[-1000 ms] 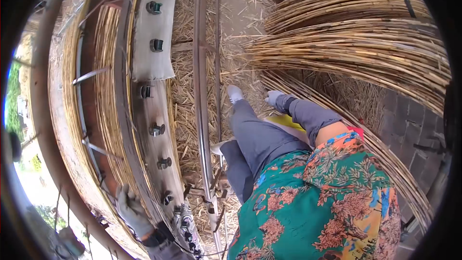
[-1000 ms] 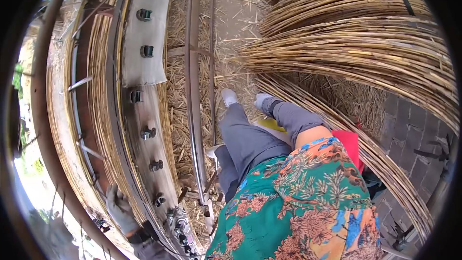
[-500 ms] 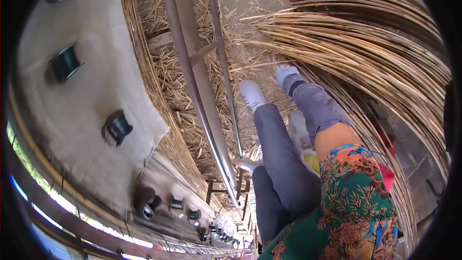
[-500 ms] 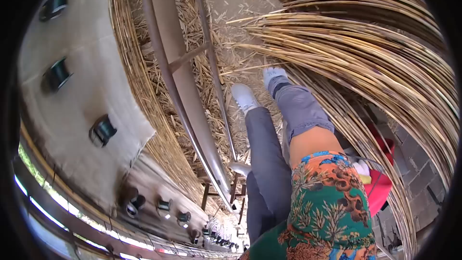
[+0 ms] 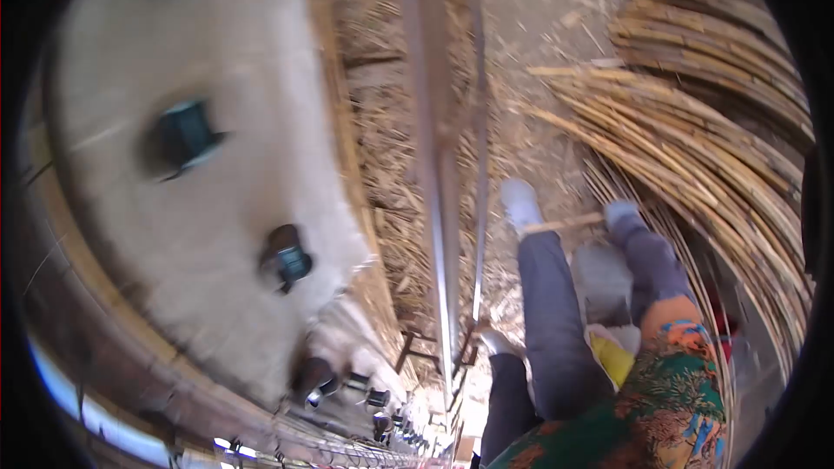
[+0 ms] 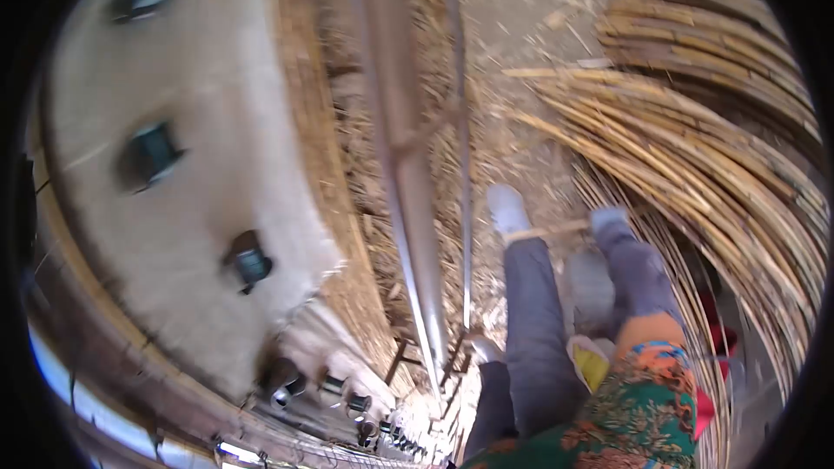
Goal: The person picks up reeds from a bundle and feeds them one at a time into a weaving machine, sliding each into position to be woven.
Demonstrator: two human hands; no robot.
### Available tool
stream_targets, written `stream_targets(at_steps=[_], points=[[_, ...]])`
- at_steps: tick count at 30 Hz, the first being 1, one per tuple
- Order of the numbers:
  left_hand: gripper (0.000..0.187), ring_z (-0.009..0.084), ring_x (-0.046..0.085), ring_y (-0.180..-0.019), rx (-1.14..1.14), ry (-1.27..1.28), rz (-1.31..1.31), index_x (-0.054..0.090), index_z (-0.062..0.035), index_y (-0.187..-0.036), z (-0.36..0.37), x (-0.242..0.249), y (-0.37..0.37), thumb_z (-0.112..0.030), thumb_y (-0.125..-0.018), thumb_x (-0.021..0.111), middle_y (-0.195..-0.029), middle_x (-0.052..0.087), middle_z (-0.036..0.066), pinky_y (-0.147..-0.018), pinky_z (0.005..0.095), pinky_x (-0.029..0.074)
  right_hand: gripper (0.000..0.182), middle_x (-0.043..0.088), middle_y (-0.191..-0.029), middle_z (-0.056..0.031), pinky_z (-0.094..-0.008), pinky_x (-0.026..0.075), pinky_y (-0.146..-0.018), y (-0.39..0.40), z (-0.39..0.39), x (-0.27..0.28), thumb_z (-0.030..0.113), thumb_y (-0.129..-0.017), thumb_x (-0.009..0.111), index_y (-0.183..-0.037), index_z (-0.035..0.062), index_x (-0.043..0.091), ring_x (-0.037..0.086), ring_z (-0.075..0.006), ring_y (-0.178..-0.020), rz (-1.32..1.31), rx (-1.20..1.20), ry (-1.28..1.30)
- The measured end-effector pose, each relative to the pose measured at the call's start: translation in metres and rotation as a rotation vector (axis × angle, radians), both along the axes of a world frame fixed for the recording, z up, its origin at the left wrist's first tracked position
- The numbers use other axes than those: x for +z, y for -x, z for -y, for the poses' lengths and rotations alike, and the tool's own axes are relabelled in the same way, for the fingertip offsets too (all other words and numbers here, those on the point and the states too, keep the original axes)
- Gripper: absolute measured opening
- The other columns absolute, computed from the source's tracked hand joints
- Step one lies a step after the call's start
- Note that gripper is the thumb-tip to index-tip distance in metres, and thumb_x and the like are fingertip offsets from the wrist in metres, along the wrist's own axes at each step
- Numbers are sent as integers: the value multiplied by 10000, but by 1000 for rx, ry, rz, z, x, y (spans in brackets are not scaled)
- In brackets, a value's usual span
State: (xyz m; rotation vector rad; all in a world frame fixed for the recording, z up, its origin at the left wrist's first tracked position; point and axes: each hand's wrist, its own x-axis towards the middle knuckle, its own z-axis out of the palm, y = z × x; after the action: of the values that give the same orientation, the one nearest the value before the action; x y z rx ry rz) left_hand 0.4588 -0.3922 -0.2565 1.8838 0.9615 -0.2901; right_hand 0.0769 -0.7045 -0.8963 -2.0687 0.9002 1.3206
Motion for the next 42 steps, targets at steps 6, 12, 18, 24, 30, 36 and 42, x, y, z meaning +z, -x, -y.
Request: stream_targets(at_steps=[6, 12, 18, 24, 30, 36, 42], points=[[366, 232, 565, -863, -2, 182, 67, 494, -30, -1184, -37, 31, 17, -293, -934, 448, -1073, 590, 141, -729, 372, 480, 217, 670, -927, -168, -422, 508, -787, 11, 31, 103, 214, -822, 552, -945, 100, 689, 638, -347, -883, 216, -117, -205], [329, 226, 590, -784, 40, 420, 154, 502, -27, -1150, -90, 34, 37, -268, -928, 475, -1019, 609, 144, -667, 363, 506, 264, 641, -837, -188, -430, 496, -705, -44, 42, 177, 321, -799, 616, -853, 67, 664, 625, -351, -759, 686, -185, -233], [292, 216, 600, -762, 17, 688, 198, 494, -36, -1111, -108, 28, 42, -267, -933, 489, -980, 612, 135, -616, 359, 513, 187, 592, -733, -21, -254, 465, -590, -141, 85, 459, 148, -925, 513, -1013, 35, 635, 567, -106, -655, 913, -797, -774], [346, 220, 593, -689, -31, 686, 349, 477, -49, -1078, -130, 0, 31, -365, -938, 503, -892, 593, 108, -521, 344, 508, 237, 604, -657, -24, -210, 416, -473, -167, 98, 658, 175, -944, 463, -1059, 31, 613, 526, -69, -509, 1315, -648, -704], [505, 159, 576, -852, -286, 660, 502, 425, -23, -1288, -74, -43, 136, -331, -913, 566, -1106, 568, 111, -721, 265, 492, 325, 456, -658, 19, -209, 317, -460, -185, 48, 836, 166, -1002, 359, -1201, -54, 492, 328, -39, -466, 1776, -530, -1331], [408, 175, 573, -1028, -1054, 532, 317, 529, -5, -1232, -71, -59, 221, -152, -865, 631, -1116, 609, 113, -888, 303, 449, 386, 465, -707, 27, -198, 318, -526, -208, 66, 900, 207, -1007, 376, -1283, -60, 411, 324, -29, -525, 1673, -434, -1658], [268, 74, 559, -651, -808, 395, 218, 658, 38, -983, -200, -89, 277, -206, -889, 595, -705, 621, 21, -603, 216, 449, 204, 567, -813, -80, -351, 490, -621, -220, 147, 819, 224, -916, 512, -932, 24, 552, 550, -203, -663, 1713, -1064, -1169]])
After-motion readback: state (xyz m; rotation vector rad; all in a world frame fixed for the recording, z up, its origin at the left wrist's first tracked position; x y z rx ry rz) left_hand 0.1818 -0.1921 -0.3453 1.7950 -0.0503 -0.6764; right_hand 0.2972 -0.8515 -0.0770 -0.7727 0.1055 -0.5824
